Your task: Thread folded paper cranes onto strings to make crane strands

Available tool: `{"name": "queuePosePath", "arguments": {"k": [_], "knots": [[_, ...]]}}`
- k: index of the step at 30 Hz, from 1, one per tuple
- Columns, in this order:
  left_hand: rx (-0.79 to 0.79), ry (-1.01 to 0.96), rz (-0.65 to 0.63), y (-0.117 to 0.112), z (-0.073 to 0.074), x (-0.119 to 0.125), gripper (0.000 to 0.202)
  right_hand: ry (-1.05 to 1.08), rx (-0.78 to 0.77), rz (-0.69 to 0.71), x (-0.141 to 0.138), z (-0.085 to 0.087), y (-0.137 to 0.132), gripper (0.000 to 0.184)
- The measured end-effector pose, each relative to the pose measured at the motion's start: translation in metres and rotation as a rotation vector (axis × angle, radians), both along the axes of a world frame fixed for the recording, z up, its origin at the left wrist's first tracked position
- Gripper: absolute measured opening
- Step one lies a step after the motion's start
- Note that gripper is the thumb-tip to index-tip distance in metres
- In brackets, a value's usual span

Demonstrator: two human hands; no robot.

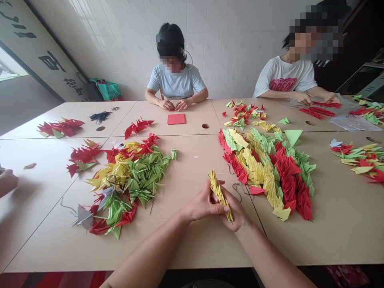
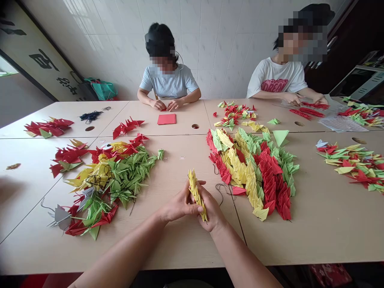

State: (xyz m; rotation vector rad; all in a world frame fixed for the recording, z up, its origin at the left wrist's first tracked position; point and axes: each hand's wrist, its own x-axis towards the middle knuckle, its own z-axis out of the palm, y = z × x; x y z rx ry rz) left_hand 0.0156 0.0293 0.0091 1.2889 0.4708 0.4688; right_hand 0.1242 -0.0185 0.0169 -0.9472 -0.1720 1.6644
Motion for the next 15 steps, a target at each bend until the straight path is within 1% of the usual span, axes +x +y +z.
{"name": "queuePosePath", "arguments": {"k": [4, 6, 8, 10, 12, 13, 15], "knots": [[-0.045, -0.077, 0.026, -0.0045, 0.0002, 0.0029, 0.113, 0.012, -0.033, -0.046, -0.0021, 0.0019, 0.0006, 0.037], [-0.052, -0.077, 0.021, -0.0052, -0.0002, 0.0031, 0.118, 0.05, -0.041, -0.056, -0.0026, 0.0009, 0.0005, 0.037], [-0.027, -0.072, 0.011, -0.0046, -0.0002, 0.0023, 0.119, 0.078, -0.021, -0.04, -0.0026, -0.0003, -0.0001, 0.036], [0.001, -0.073, 0.003, -0.0035, 0.0003, 0.0011, 0.112, 0.082, 0.012, -0.024, -0.0022, -0.0007, -0.0014, 0.033], [0.011, -0.089, 0.029, -0.0023, 0.0012, -0.0001, 0.097, 0.081, 0.028, -0.017, -0.0016, 0.0, -0.0033, 0.029], [0.025, -0.105, 0.069, -0.0018, 0.0015, -0.0007, 0.089, 0.086, 0.029, -0.011, -0.0012, 0.0007, -0.0045, 0.028], [0.116, -0.148, 0.205, -0.0009, 0.0019, -0.0025, 0.071, 0.113, 0.031, 0.014, -0.0003, 0.0029, -0.0072, 0.027]]}}
